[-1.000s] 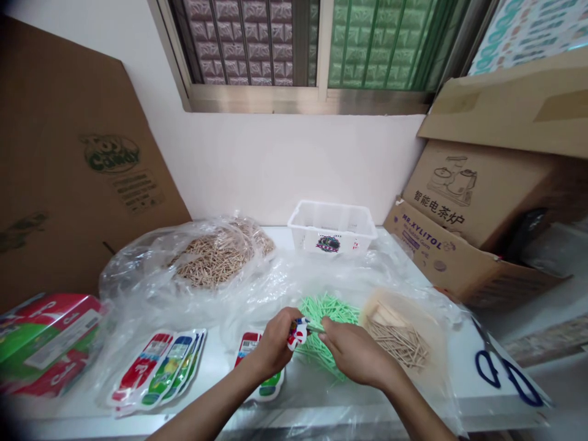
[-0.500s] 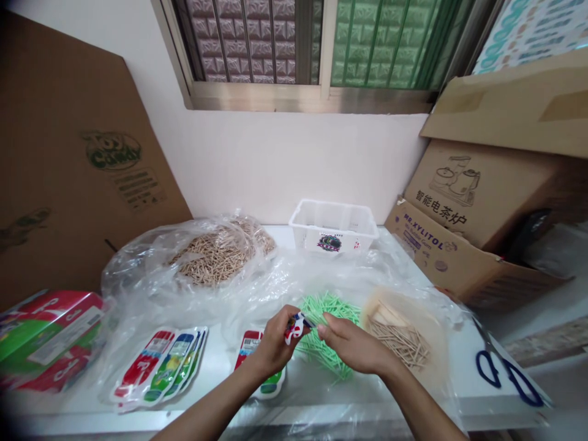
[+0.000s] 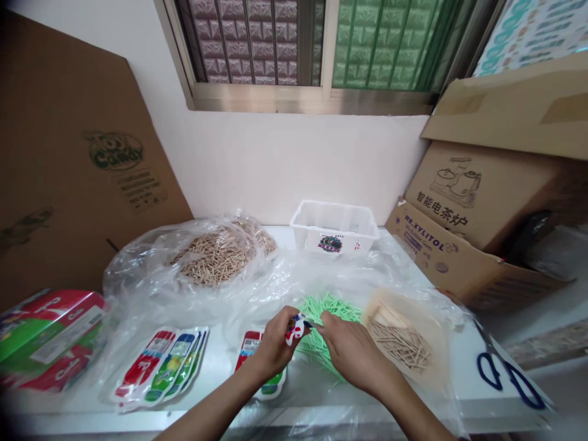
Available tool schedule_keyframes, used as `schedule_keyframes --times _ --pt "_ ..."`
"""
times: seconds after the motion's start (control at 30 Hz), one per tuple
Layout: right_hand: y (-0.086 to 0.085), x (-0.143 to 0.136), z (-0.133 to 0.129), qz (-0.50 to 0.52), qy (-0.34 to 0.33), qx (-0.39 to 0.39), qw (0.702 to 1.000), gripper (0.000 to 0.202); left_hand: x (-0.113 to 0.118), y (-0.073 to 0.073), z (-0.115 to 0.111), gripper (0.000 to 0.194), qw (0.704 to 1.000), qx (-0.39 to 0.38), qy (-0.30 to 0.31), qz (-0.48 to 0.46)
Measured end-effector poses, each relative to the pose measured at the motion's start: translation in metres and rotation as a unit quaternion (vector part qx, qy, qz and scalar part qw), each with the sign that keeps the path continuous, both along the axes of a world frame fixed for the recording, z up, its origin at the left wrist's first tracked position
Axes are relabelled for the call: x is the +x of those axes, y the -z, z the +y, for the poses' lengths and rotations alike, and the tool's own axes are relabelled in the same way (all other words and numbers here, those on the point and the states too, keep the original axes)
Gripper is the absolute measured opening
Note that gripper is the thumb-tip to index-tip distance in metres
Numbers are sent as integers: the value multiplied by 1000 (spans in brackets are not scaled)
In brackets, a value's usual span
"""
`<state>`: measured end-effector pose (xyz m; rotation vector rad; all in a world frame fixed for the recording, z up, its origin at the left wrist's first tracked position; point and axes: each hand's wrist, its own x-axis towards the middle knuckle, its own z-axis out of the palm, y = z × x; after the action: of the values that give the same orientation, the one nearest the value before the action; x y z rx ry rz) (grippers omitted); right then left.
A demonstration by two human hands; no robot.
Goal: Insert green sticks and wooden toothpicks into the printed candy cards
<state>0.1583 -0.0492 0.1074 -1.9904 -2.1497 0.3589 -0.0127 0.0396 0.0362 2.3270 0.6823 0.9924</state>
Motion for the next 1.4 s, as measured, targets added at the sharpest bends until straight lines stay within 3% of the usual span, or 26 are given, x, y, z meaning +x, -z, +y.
schedule_keyframes --times 0.17,0.43,0.73,0.9,1.1,1.27,1.4 --pt "-1 -6 -1 -31 30 15 999 18 0 2 0 7 1000 -7 -7 0" --pt "1 -13 -3 -106 21 32 994 16 -2 0 -3 9 1000 1 -10 2" --pt "-5 -15 -6 4 37 -15 999 21 -2 -2 -5 9 1000 7 -19 -15" --pt "-5 -14 -9 -17 19 -12 1000 21 -3 2 -4 15 1000 26 -6 -15" --pt "-19 -12 -8 -64 -22 -19 998 18 -6 1 0 21 998 66 13 -9" --pt "-7 -18 -5 -150 15 24 988 18 -6 1 -1 23 999 46 -12 -17" --pt "-2 -14 -7 -53 -7 5 999 20 -6 4 -2 18 998 50 6 -26"
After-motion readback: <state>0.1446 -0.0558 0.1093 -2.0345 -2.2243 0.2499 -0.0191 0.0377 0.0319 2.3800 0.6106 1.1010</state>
